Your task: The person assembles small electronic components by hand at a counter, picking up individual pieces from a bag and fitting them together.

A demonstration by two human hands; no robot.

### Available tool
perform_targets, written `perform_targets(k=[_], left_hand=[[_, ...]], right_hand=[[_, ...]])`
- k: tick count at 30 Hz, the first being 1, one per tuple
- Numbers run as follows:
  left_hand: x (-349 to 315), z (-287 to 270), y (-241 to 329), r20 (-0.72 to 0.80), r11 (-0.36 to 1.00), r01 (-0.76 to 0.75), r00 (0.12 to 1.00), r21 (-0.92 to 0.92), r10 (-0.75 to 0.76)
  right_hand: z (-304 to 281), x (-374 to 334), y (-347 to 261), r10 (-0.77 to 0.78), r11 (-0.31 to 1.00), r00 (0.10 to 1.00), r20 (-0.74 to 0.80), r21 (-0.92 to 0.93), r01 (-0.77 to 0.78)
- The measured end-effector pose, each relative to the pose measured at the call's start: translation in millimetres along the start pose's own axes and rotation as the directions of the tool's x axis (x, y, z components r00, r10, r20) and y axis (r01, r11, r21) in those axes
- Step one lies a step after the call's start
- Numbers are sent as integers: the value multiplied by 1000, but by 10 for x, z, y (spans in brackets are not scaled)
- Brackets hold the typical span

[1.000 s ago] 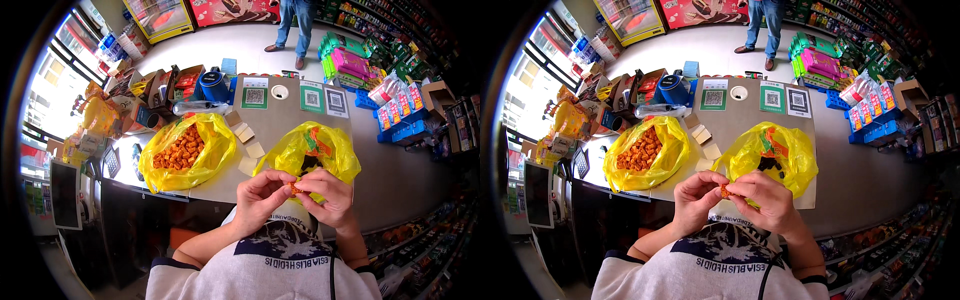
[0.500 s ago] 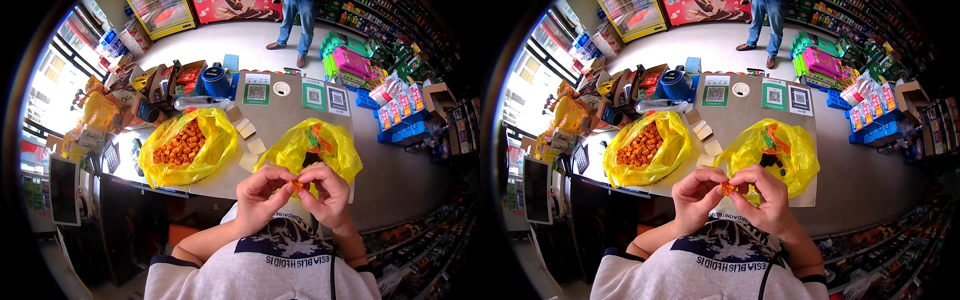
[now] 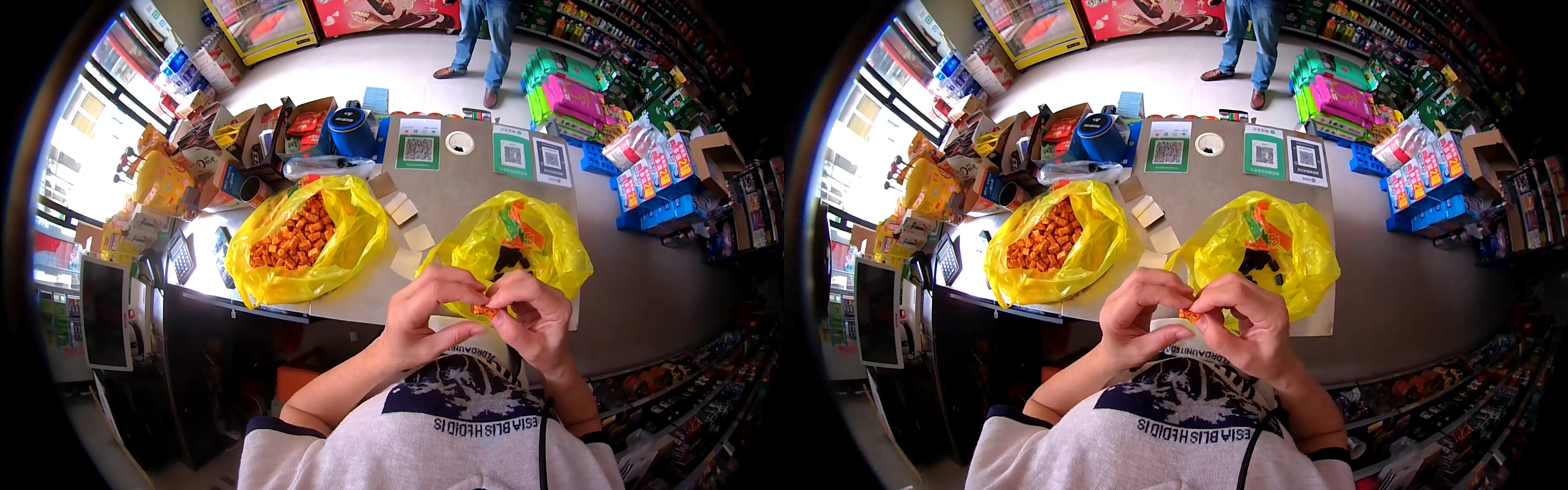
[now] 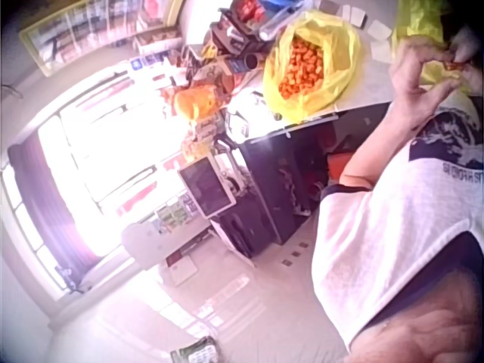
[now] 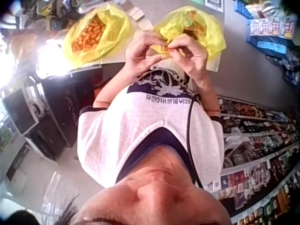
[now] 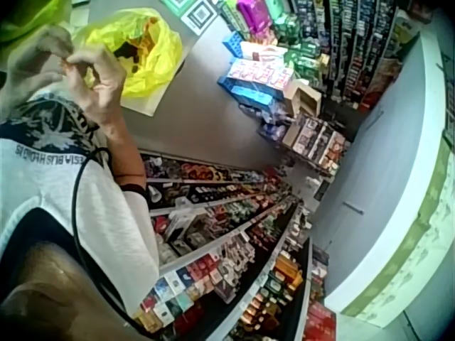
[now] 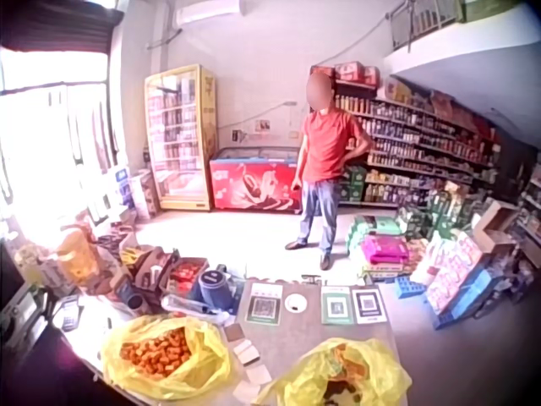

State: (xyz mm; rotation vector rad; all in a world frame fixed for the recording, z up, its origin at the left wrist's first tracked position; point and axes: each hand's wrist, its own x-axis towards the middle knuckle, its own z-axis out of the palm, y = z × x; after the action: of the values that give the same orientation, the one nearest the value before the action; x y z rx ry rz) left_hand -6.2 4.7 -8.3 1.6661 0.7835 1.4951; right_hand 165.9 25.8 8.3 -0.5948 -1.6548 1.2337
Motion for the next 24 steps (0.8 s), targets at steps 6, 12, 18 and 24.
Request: perform_targets(k=[6,12,18,24], left_hand=[[-24,-4,-46,-24,992,-75,997,104,78],[-82,11,-53,-47,1000,14,999,-10,-14],[-95,52,-119,-75,999,-48,996,26,49],[-58,42,-144,-58,957,-218,971,192,233]], right_hand=[[-16,-11,13,83,990,996,25,112,-85],[-82,48,-16,-10,999,992,123,41,5],[-96,46,6,-67,996,989,129,-42,73],[2,-90,77,110,991,994,10,81,-110]])
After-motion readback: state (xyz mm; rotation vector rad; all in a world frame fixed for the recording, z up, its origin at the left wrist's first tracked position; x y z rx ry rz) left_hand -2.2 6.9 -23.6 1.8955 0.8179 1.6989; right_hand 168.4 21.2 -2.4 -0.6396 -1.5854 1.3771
